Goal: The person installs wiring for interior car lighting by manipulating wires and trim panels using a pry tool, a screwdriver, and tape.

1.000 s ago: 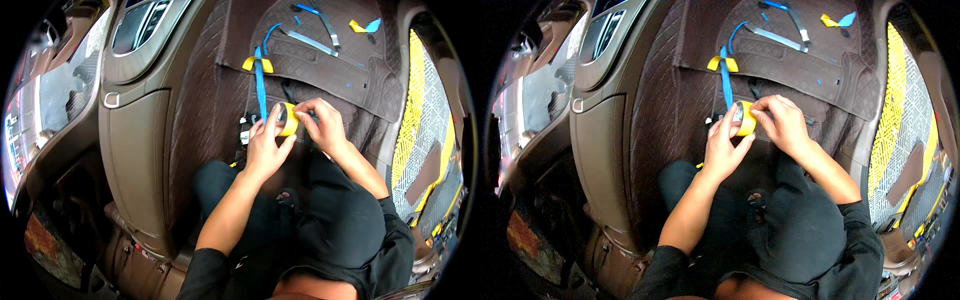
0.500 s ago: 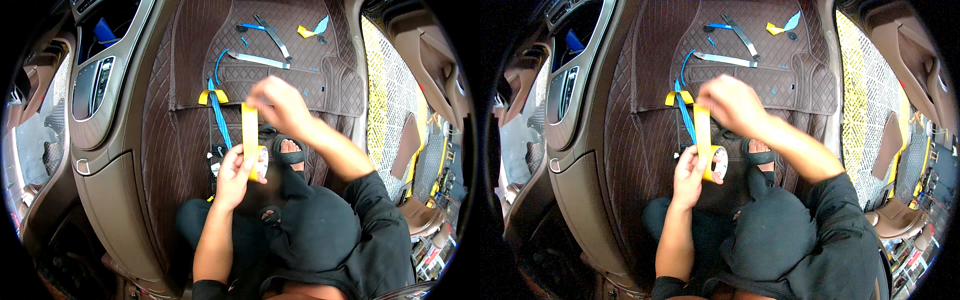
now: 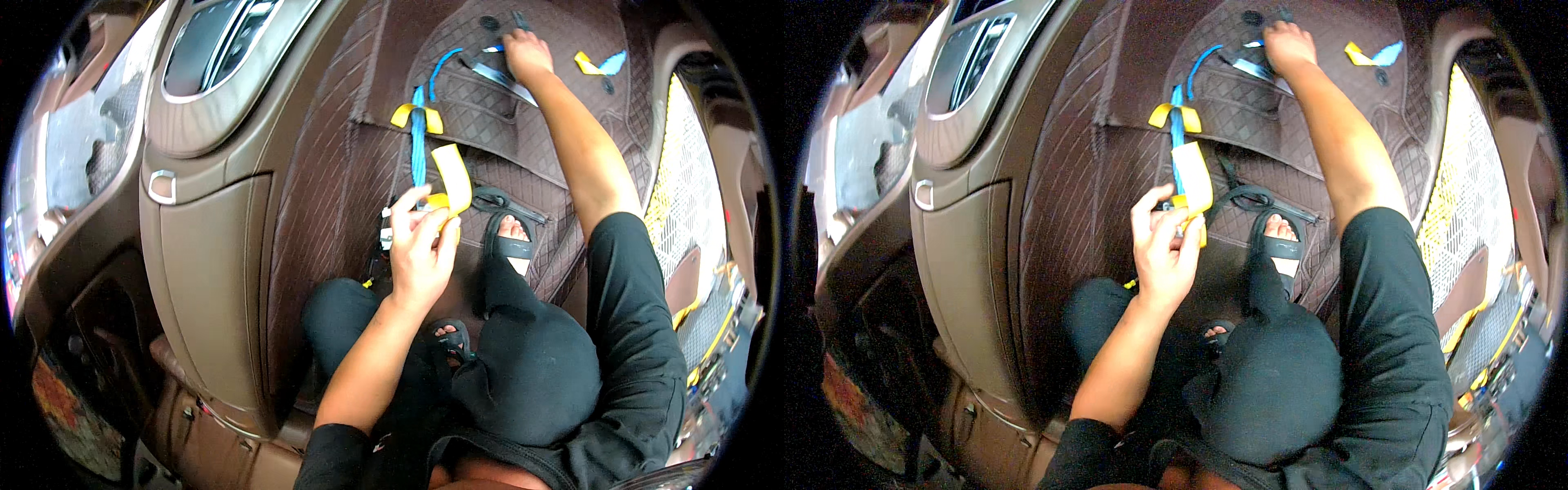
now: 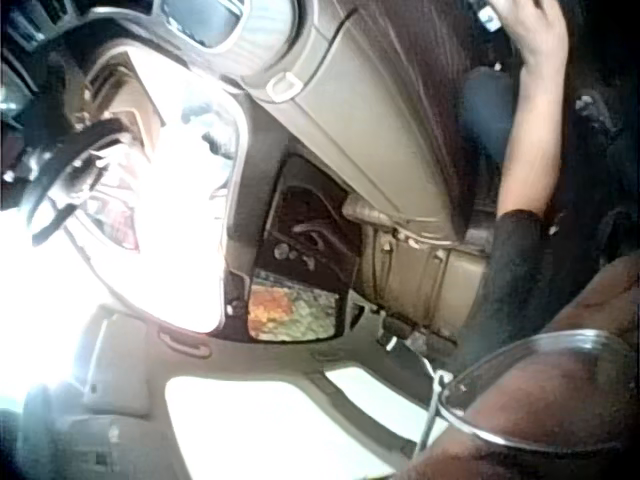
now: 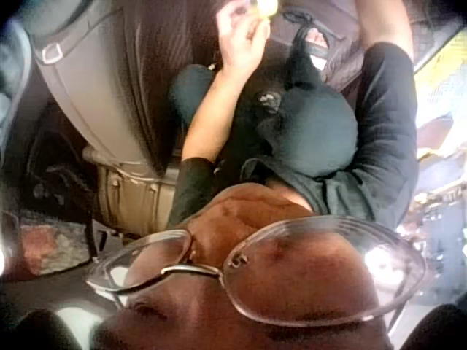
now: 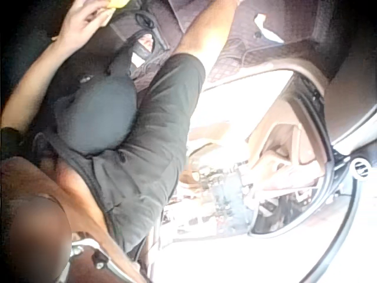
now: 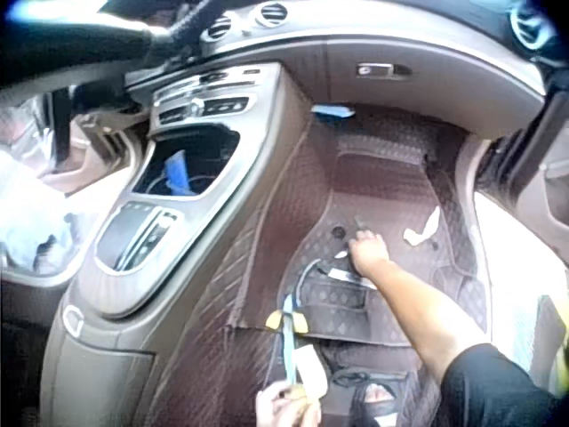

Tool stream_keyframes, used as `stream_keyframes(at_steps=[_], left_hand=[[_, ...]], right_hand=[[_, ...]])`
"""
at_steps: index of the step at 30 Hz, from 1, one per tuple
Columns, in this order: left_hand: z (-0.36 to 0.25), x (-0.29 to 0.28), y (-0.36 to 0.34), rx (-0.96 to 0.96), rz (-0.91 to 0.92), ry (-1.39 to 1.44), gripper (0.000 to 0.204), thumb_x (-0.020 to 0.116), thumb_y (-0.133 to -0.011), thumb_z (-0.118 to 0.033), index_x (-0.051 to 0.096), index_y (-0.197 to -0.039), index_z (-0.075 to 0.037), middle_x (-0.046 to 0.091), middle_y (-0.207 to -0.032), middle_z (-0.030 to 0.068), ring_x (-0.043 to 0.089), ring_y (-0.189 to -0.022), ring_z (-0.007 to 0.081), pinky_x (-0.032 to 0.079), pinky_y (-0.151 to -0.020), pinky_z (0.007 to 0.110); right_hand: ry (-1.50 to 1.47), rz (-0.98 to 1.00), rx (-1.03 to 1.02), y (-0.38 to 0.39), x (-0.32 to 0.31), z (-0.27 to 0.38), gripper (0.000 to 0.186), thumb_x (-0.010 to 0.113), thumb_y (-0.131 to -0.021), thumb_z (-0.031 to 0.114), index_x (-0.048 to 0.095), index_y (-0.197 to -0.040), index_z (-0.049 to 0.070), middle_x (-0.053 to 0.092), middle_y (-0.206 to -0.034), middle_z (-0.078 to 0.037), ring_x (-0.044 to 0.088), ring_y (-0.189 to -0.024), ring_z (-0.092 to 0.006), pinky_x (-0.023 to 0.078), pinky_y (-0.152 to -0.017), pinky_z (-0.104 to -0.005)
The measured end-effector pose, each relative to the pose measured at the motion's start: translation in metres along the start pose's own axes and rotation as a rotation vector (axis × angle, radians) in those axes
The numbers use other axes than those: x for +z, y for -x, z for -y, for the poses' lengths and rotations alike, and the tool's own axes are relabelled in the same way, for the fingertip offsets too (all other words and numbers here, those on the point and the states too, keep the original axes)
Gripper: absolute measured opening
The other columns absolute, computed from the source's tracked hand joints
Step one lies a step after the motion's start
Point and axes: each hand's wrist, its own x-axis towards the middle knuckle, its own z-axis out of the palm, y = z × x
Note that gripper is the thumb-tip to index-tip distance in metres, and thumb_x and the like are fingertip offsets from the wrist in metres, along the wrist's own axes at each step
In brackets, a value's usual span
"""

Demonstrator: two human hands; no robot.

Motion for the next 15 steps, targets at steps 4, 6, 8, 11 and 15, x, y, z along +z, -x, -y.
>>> stream_keyframes(at_steps=[4,6,8,11,15], left_hand=[[0.003,0.003,0.003,-0.144,0.055,0.274,0.019,0.068,-0.089,0.001,0.064,-0.108,0.004,0.066,-0.108,0.0129,0.066,-0.087,0.0130,0.058,-0.066,0.025],[-0.001,0.004,0.005,-0.241,0.097,0.223,0.017,0.068,-0.091,-0.005,0.066,-0.107,0.001,0.069,-0.097,0.0106,0.068,-0.079,0.0132,0.055,-0.064,0.025],[-0.001,0.003,0.007,-0.362,0.111,0.297,0.017,0.067,-0.094,-0.010,0.067,-0.108,-0.001,0.070,-0.091,0.0082,0.067,-0.076,0.0121,0.053,-0.064,0.025],[0.009,0.015,0.013,-0.541,0.044,0.664,0.020,0.062,-0.099,-0.015,0.064,-0.111,0.001,0.070,-0.090,0.0042,0.064,-0.077,0.0070,0.053,-0.067,0.024],[0.022,0.010,0.011,-0.720,0.219,0.942,0.029,0.057,-0.100,-0.014,0.054,-0.125,0.000,0.067,-0.101,0.0085,0.068,-0.090,0.0155,0.058,-0.072,0.032]], right_hand=[[0.089,-0.128,-0.116,0.018,0.005,-0.015,0.030,0.052,-0.093,0.017,0.059,-0.122,0.012,0.064,-0.117,-0.009,0.060,-0.114,-0.0288,0.046,-0.097,-0.0457],[-0.104,-0.313,-0.059,0.029,0.006,-0.016,0.029,0.048,-0.098,0.018,0.057,-0.124,0.010,0.066,-0.107,-0.010,0.065,-0.105,-0.0272,0.049,-0.091,-0.0426],[-0.549,-0.456,0.040,0.048,-0.009,-0.003,0.029,0.045,-0.102,0.020,0.055,-0.126,0.007,0.066,-0.096,-0.009,0.066,-0.093,-0.0236,0.051,-0.084,-0.0380],[-1.483,-0.405,0.241,0.101,-0.044,0.024,0.030,0.042,-0.106,0.024,0.053,-0.126,0.004,0.062,-0.083,-0.004,0.060,-0.073,-0.0133,0.050,-0.068,-0.0287],[-1.790,0.081,0.346,0.190,-0.080,0.041,0.032,0.043,-0.106,0.022,0.053,-0.131,0.004,0.062,-0.093,-0.001,0.047,-0.066,-0.0065,0.042,-0.059,-0.0228]])
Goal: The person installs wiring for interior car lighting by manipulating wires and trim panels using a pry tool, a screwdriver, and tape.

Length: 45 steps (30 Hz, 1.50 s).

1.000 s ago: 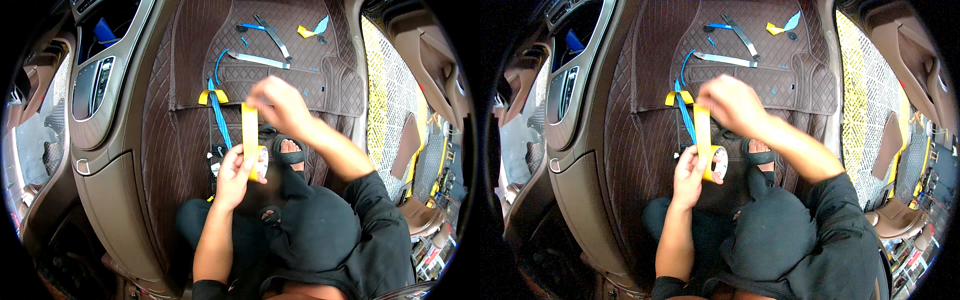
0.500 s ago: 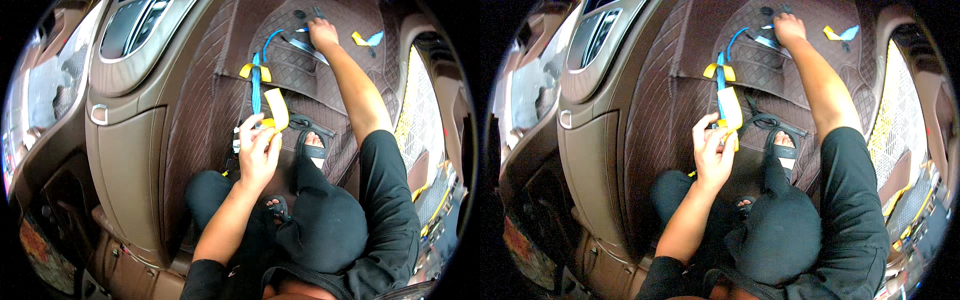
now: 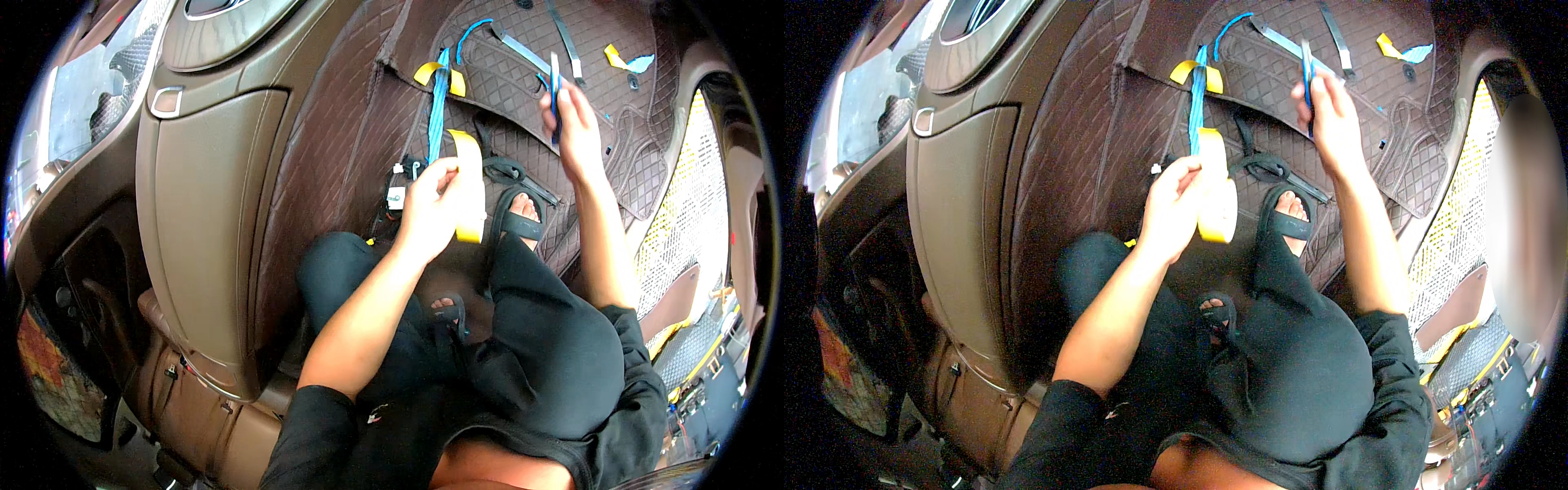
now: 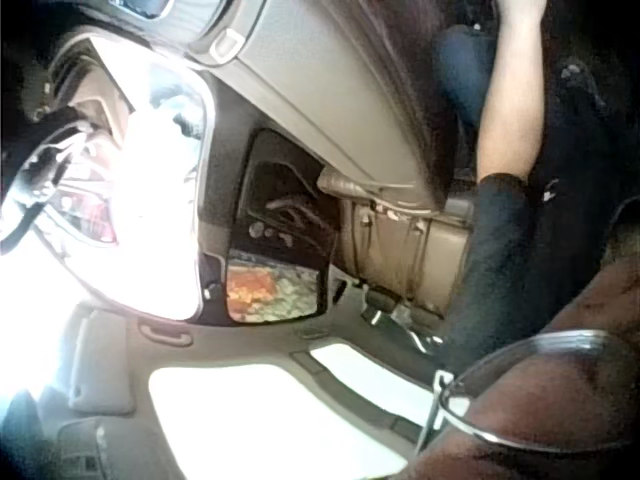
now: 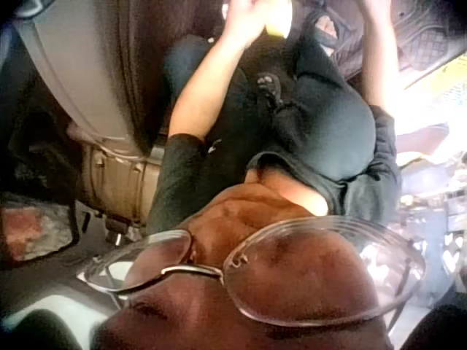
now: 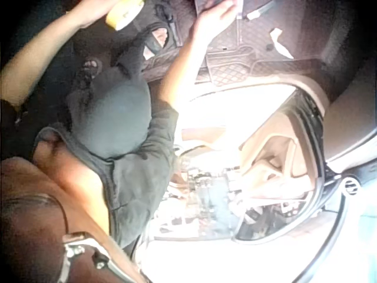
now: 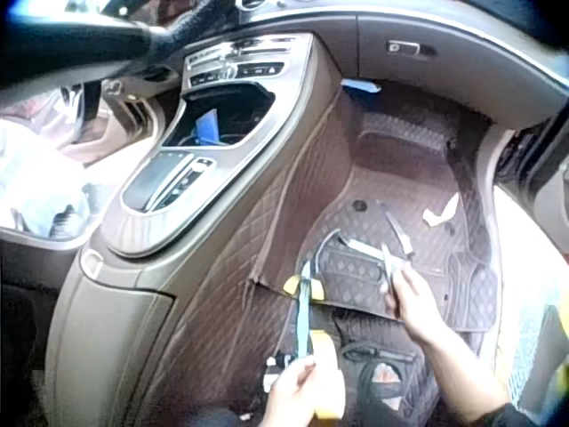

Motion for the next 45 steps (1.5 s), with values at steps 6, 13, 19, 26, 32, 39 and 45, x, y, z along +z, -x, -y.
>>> stream_keyframes(at_steps=[6,13,19,26,32,39,45], left_hand=[[0.004,-0.004,0.005,0.072,-0.013,-0.088,0.044,0.053,-0.090,0.008,0.048,-0.133,0.001,0.061,-0.115,0.0132,0.070,-0.090,0.0247,0.060,-0.075,0.036],[0.001,-0.006,0.004,0.199,-0.088,-0.189,0.043,0.059,-0.089,0.006,0.047,-0.129,-0.004,0.066,-0.098,0.0138,0.070,-0.080,0.0196,0.058,-0.069,0.032],[-0.004,-0.008,0.007,0.288,-0.100,-0.199,0.056,0.057,-0.087,0.011,0.045,-0.141,0.004,0.062,-0.121,0.0191,0.072,-0.087,0.0247,0.061,-0.078,0.034],[-0.019,0.010,0.010,0.363,-0.011,-0.450,0.063,0.063,-0.081,0.014,0.047,-0.141,0.004,0.046,-0.140,0.0126,0.066,-0.097,0.0189,0.059,-0.081,0.029],[-0.018,0.010,0.017,0.353,0.024,-0.590,0.061,0.066,-0.083,0.007,0.050,-0.142,0.000,0.048,-0.140,0.0144,0.064,-0.088,0.0126,0.057,-0.072,0.024],[-0.013,0.006,0.017,0.466,-0.010,-0.867,0.061,0.065,-0.082,0.008,0.052,-0.141,-0.002,0.051,-0.136,0.0126,0.063,-0.087,0.0090,0.054,-0.071,0.022],[-0.010,0.006,0.017,0.606,-0.086,-1.093,0.058,0.070,-0.081,-0.001,0.055,-0.137,-0.002,0.058,-0.130,0.0181,0.065,-0.097,0.0248,0.054,-0.084,0.032]], right_hand=[[0.128,0.092,-0.003,0.086,0.011,-0.009,0.038,0.049,-0.104,0.015,0.048,-0.139,0.000,0.065,-0.104,-0.001,0.046,-0.074,-0.0049,0.042,-0.066,-0.0205],[0.195,0.139,-0.059,0.104,-0.008,-0.024,0.025,0.055,-0.103,0.016,0.060,-0.123,0.001,0.064,-0.092,-0.001,0.055,-0.073,-0.0048,0.045,-0.065,-0.0195],[0.700,0.196,-0.323,0.112,0.015,0.025,0.019,0.065,-0.094,0.012,0.068,-0.110,0.003,0.071,-0.097,-0.011,0.069,-0.088,-0.0175,0.053,-0.080,-0.0298],[0.989,0.334,-0.700,0.108,0.010,0.032,0.029,0.067,-0.088,0.013,0.065,-0.117,0.009,0.065,-0.089,-0.008,0.064,-0.080,-0.0256,0.051,-0.070,-0.0351],[1.108,0.343,-0.793,0.107,0.015,0.023,0.031,0.068,-0.086,0.014,0.066,-0.117,0.012,0.066,-0.090,-0.005,0.063,-0.078,-0.0221,0.052,-0.070,-0.0332],[1.182,0.310,-0.816,0.110,0.022,0.018,0.034,0.069,-0.083,0.014,0.068,-0.117,0.012,0.067,-0.090,-0.003,0.063,-0.077,-0.0203,0.053,-0.065,-0.0324],[1.213,0.264,-0.778,0.118,0.033,0.007,0.043,0.072,-0.082,0.011,0.066,-0.124,0.011,0.069,-0.095,-0.003,0.063,-0.077,-0.0197,0.054,-0.068,-0.0316]])
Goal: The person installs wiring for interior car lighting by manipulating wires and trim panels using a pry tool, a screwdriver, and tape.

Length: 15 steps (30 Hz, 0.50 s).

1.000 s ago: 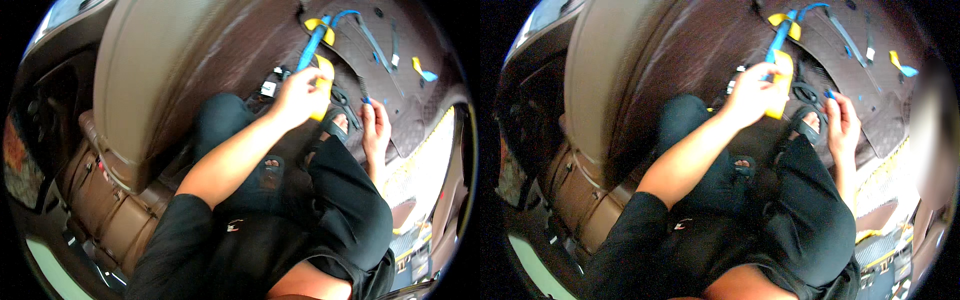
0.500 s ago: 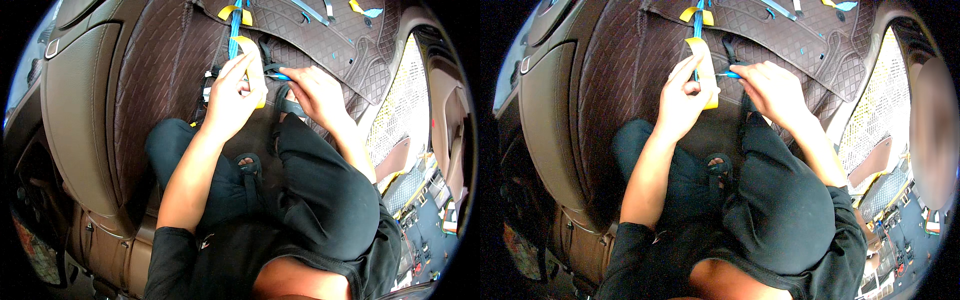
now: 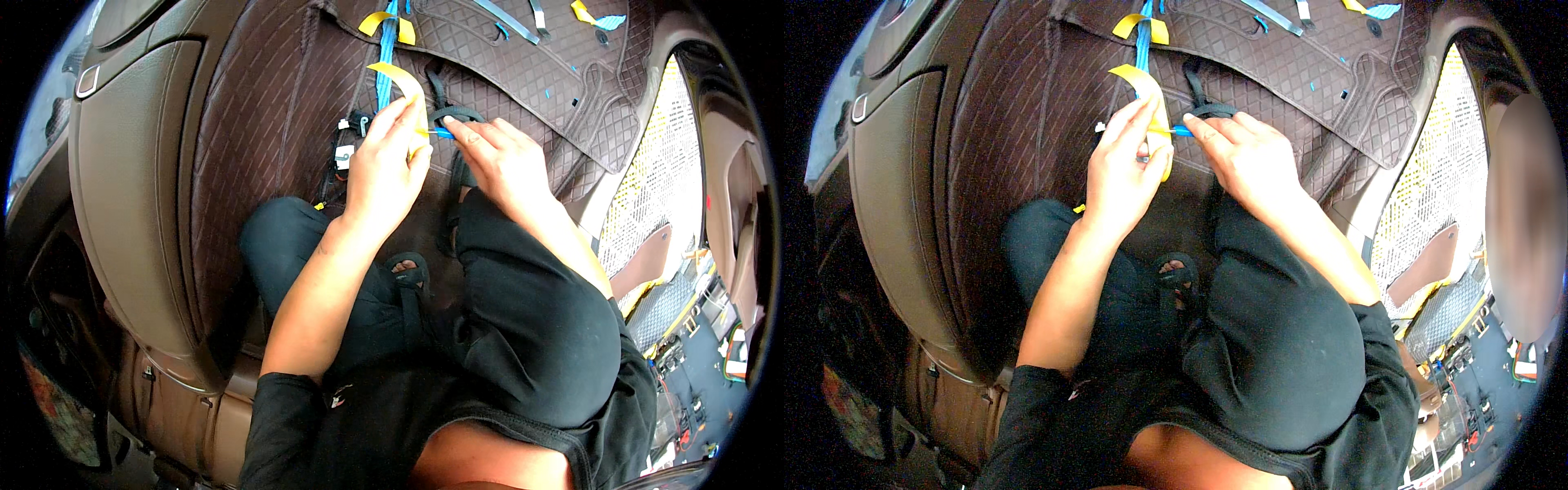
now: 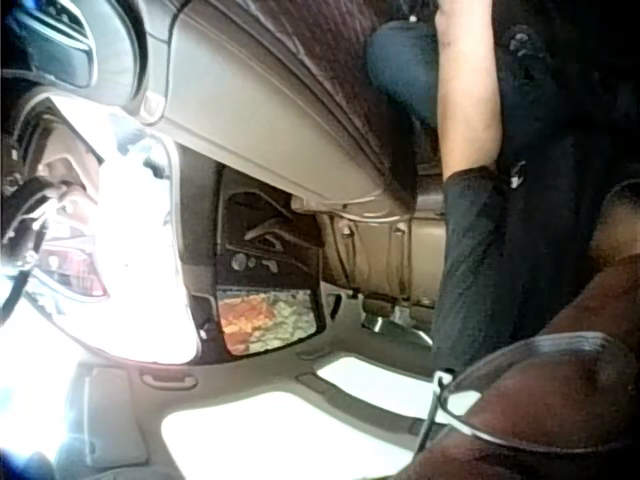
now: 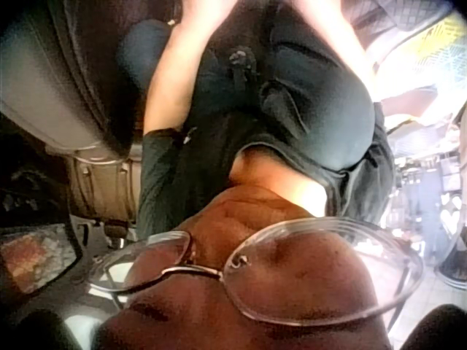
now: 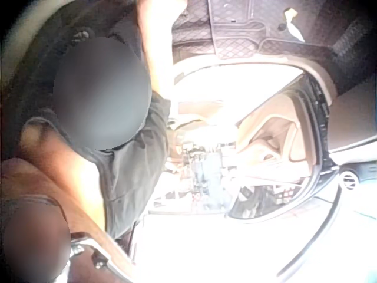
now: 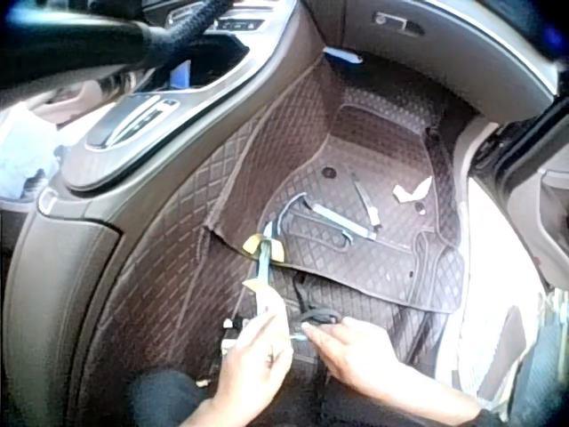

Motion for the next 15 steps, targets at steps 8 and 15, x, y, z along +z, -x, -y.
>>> stream_keyframes(at_steps=[8,15], left_hand=[[-0.001,0.002,-0.001,0.001,-0.019,-0.099,0.060,0.073,-0.079,0.000,0.055,-0.136,-0.002,0.058,-0.131,0.0196,0.064,-0.109,0.0335,0.054,-0.089,0.036],[-0.007,-0.003,-0.003,-0.009,0.013,-0.158,0.057,0.071,-0.080,-0.001,0.055,-0.135,-0.001,0.057,-0.131,0.0196,0.062,-0.114,0.0349,0.052,-0.096,0.039]], right_hand=[[0.036,-0.059,0.004,-0.003,0.014,0.006,0.038,0.065,-0.077,0.013,0.069,-0.114,0.009,0.070,-0.091,-0.002,0.063,-0.074,-0.0170,0.055,-0.062,-0.0311],[0.038,0.021,0.072,-0.002,0.007,0.009,0.040,0.074,-0.077,0.012,0.068,-0.117,0.009,0.070,-0.091,-0.002,0.063,-0.075,-0.0190,0.054,-0.065,-0.0315]])
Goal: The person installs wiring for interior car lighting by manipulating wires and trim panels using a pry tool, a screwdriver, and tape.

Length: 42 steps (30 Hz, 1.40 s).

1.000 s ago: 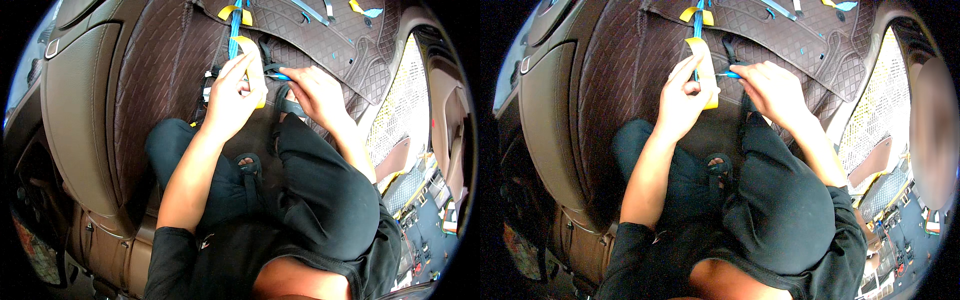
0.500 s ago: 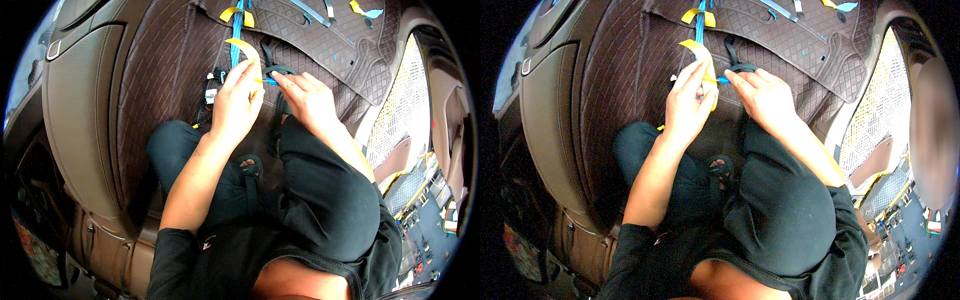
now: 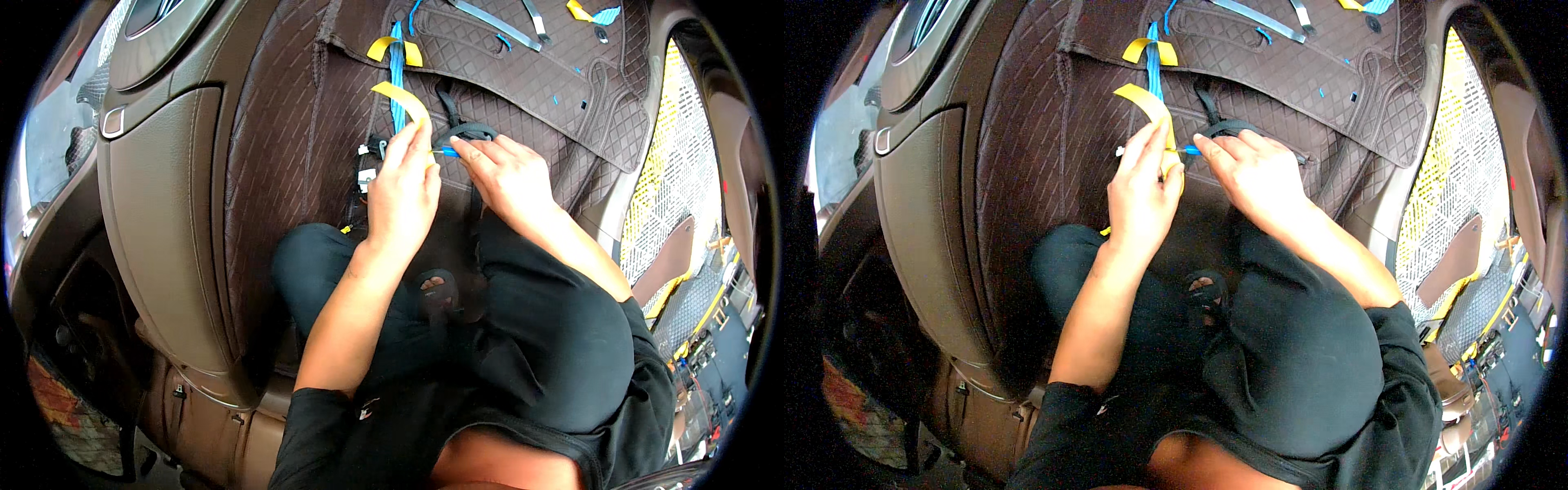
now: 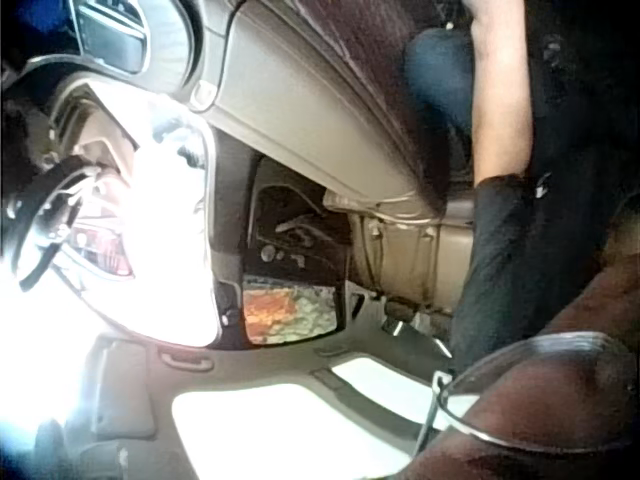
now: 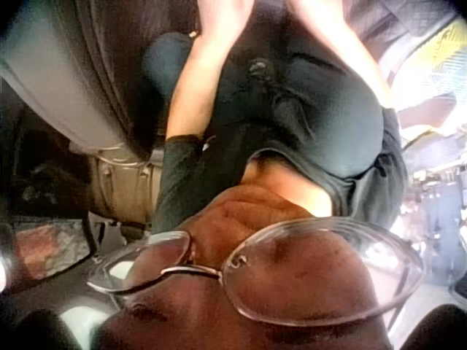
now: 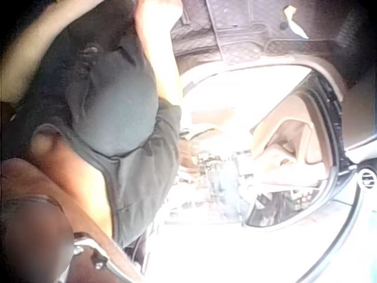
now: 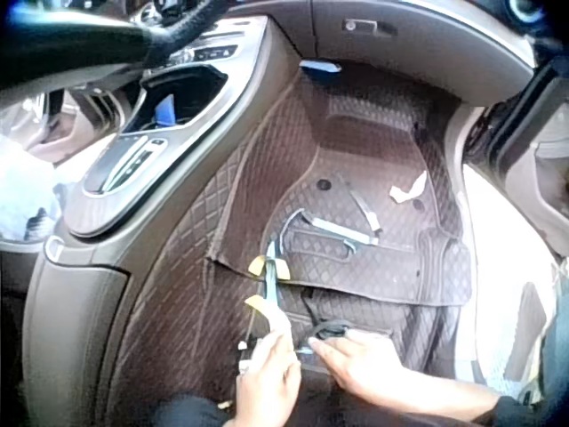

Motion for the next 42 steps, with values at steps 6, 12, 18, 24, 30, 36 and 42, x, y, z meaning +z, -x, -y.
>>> stream_keyframes(at_steps=[6,12,18,24,30,36,42], left_hand=[[0.006,-0.008,-0.002,-0.006,-0.073,0.030,0.067,0.071,-0.081,0.003,0.047,-0.144,-0.002,0.051,-0.139,0.0210,0.065,-0.110,0.0290,0.057,-0.085,0.035],[-0.005,-0.002,0.000,0.106,-0.017,0.064,0.062,0.071,-0.083,0.002,0.049,-0.141,0.000,0.051,-0.138,0.0230,0.065,-0.111,0.0321,0.059,-0.083,0.037],[-0.014,0.010,0.007,0.284,0.106,0.017,0.040,0.073,-0.082,-0.003,0.069,-0.120,-0.014,0.058,-0.131,0.0150,0.070,-0.090,0.0310,0.059,-0.075,0.038],[-0.005,0.018,0.009,0.329,0.231,-0.055,0.038,0.069,-0.083,0.002,0.071,-0.117,-0.015,0.054,-0.135,0.0159,0.071,-0.084,0.0257,0.059,-0.075,0.033],[-0.003,0.030,0.010,-0.299,0.280,0.700,0.041,0.059,-0.088,0.007,0.055,-0.128,0.000,0.042,-0.146,0.0138,0.069,-0.093,0.0214,0.058,-0.083,0.031],[0.028,0.044,0.023,-0.287,0.459,0.366,0.041,0.061,-0.089,-0.002,0.054,-0.130,0.000,0.046,-0.140,0.0215,0.064,-0.111,0.0300,0.056,-0.090,0.035],[0.013,0.039,0.011,-0.271,0.134,0.486,0.049,0.065,-0.094,-0.013,0.048,-0.137,0.004,0.055,-0.135,0.0182,0.059,-0.119,0.0268,0.046,-0.104,0.037]], right_hand=[[0.163,-0.016,-0.001,0.010,0.012,-0.019,0.038,0.064,-0.076,0.016,0.070,-0.114,0.011,0.069,-0.089,-0.003,0.065,-0.078,-0.0196,0.055,-0.066,-0.0338],[0.159,-0.170,0.386,0.032,0.020,-0.091,0.032,0.066,-0.088,0.018,0.065,-0.121,0.014,0.069,-0.095,-0.006,0.065,-0.086,-0.0255,0.054,-0.076,-0.0376],[0.028,-0.462,0.358,0.006,0.014,-0.105,0.040,0.062,-0.095,0.035,0.065,-0.122,0.007,0.066,-0.121,-0.016,0.059,-0.119,-0.0340,0.043,-0.104,-0.0432],[-1.590,0.163,0.579,-0.019,0.008,-0.039,0.031,0.065,-0.097,0.025,0.068,-0.117,0.001,0.071,-0.107,-0.007,0.065,-0.098,-0.0120,0.051,-0.090,-0.0284],[-1.366,-0.432,0.596,-0.022,-0.011,-0.026,0.028,0.068,-0.096,0.022,0.069,-0.112,-0.001,0.073,-0.100,-0.006,0.066,-0.094,-0.0107,0.053,-0.088,-0.0275],[-0.898,-0.437,0.538,-0.021,-0.019,-0.041,0.029,0.068,-0.094,0.024,0.070,-0.114,0.003,0.074,-0.100,-0.008,0.069,-0.093,-0.0119,0.055,-0.083,-0.0284],[-0.262,-0.335,0.090,-0.013,0.019,-0.023,0.038,0.069,-0.082,0.013,0.066,-0.120,0.013,0.068,-0.108,-0.007,0.067,-0.095,-0.0271,0.055,-0.079,-0.0373]])
